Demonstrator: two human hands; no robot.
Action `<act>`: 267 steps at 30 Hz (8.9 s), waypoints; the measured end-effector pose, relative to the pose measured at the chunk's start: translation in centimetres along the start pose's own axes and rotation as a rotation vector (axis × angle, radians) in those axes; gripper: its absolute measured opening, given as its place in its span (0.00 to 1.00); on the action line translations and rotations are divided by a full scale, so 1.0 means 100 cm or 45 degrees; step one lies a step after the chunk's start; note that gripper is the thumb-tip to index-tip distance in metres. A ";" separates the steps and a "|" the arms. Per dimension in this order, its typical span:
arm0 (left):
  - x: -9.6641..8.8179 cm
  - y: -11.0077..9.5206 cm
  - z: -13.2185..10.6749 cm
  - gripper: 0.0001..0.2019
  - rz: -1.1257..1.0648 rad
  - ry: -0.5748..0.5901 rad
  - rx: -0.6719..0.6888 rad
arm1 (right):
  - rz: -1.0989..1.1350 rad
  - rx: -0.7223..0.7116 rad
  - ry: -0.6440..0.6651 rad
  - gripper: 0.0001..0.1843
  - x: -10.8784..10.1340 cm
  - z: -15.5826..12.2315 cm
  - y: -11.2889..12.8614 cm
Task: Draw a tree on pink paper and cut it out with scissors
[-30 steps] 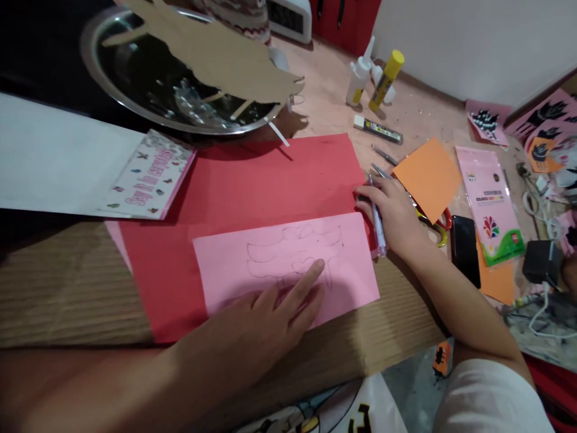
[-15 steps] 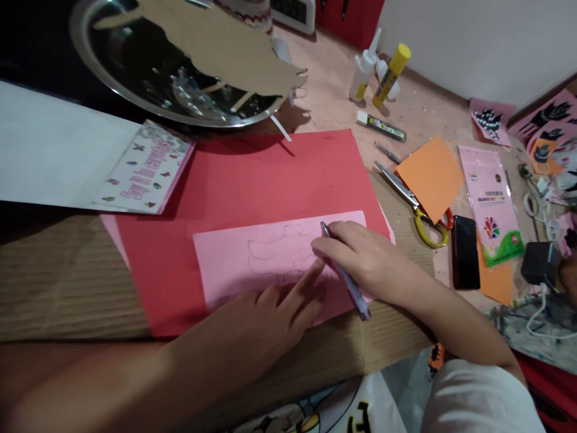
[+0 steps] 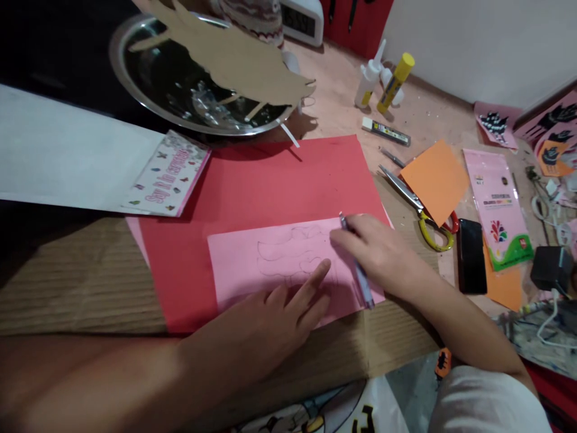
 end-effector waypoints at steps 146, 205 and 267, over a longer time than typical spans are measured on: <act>0.005 -0.003 -0.010 0.33 0.185 -0.391 -0.057 | 0.635 0.903 -0.456 0.18 0.020 -0.027 -0.035; 0.008 -0.003 -0.008 0.30 0.181 -0.307 -0.053 | 0.671 0.861 -0.405 0.19 0.022 -0.025 -0.031; -0.051 0.096 -0.012 0.10 -0.036 0.157 -0.658 | 0.934 0.866 -0.610 0.27 0.014 -0.012 -0.048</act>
Point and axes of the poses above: each hand's wrist, its own z-axis towards the middle knuckle, its own x-axis out of the palm, y = z × x, the point moved 7 cm from there along z, towards the middle knuckle, and after that the axes turned 11 degrees about -y, right-handed, at the moved point
